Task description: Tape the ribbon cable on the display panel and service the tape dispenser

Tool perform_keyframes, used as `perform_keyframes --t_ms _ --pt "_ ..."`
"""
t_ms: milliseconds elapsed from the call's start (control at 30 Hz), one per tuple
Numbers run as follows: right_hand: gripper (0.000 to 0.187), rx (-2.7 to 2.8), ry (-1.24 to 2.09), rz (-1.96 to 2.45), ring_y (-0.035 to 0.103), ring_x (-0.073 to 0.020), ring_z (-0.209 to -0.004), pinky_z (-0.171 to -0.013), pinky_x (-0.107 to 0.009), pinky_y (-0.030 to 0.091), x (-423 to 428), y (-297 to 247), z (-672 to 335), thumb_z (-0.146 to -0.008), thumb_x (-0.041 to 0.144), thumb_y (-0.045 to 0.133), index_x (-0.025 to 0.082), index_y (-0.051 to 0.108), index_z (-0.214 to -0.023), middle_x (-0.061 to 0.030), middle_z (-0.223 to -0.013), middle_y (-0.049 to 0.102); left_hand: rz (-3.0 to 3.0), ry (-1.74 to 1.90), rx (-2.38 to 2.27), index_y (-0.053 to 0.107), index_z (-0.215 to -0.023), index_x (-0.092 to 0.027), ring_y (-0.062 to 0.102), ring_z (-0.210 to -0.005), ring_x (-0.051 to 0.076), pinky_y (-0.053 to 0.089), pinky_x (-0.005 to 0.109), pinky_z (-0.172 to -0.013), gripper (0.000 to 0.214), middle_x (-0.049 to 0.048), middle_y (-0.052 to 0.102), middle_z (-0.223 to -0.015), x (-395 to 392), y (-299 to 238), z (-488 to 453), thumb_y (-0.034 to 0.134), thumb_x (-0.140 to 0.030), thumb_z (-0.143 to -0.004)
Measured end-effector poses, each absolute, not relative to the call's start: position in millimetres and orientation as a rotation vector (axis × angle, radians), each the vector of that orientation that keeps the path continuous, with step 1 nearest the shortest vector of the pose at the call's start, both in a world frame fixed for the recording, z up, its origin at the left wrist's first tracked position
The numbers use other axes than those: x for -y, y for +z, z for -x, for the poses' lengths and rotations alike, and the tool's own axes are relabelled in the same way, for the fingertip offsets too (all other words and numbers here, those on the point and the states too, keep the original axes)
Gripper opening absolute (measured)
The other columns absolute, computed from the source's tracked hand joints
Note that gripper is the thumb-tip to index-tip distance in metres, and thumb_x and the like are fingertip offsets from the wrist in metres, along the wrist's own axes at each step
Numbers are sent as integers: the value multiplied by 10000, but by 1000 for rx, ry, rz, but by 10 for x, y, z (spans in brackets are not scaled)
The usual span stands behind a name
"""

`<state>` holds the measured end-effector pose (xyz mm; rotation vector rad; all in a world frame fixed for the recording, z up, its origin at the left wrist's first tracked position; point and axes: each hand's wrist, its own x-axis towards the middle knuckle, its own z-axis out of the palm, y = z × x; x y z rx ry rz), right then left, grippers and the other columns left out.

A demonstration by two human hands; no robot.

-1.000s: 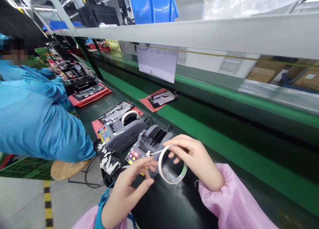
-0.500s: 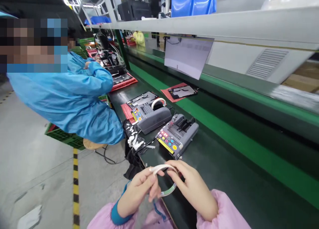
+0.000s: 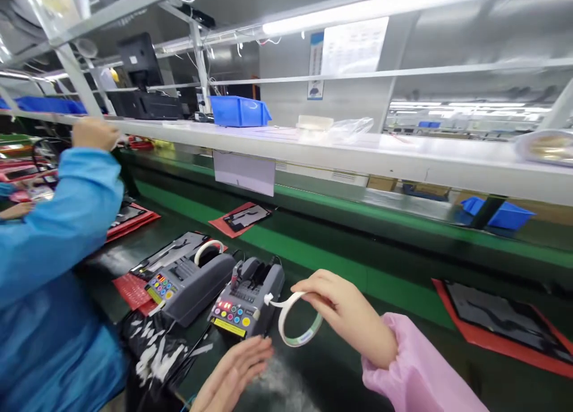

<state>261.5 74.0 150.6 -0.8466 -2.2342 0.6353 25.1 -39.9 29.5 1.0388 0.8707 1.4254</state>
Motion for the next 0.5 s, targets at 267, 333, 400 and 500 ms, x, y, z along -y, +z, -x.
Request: perform_keyframes --t_ms 267,333,400,500 --pt "308 2456 509 696 661 -176 -913 -791 -289 535 -744 1544 -2602 -1047 233 454 309 740 -1134 -46 -979 690 -1166 1169 -757 726 -1077 -154 660 -1126 284 465 465 -1075 575 141 738 -1113 -121 973 -569 489 -666 -965" --pt "303 2406 539 720 667 -168 -890 -767 -277 537 -773 1544 -2587 -1044 229 459 292 743 -1129 -52 -986 692 -1178 1098 -689 736 -902 -147 660 -1099 295 460 469 -1060 550 122 746 -921 -163 1041 -655 538 -658 -945" --pt "291 2334 615 749 673 -159 -864 -742 -265 541 -783 1522 -2567 -1042 243 470 284 747 -1120 -51 -983 693 -1163 1108 -612 714 -780 -151 661 -1088 312 449 488 -1059 517 94 703 -734 -172 1022 -714 607 -638 -916" --pt "272 2204 723 771 682 -172 -896 -756 -275 560 -794 1490 -2536 -1038 304 487 274 755 -1072 -52 -987 701 -1077 1168 -533 733 -860 -153 667 -1097 338 438 535 -1063 463 90 691 -704 -188 892 -737 679 -613 -879"
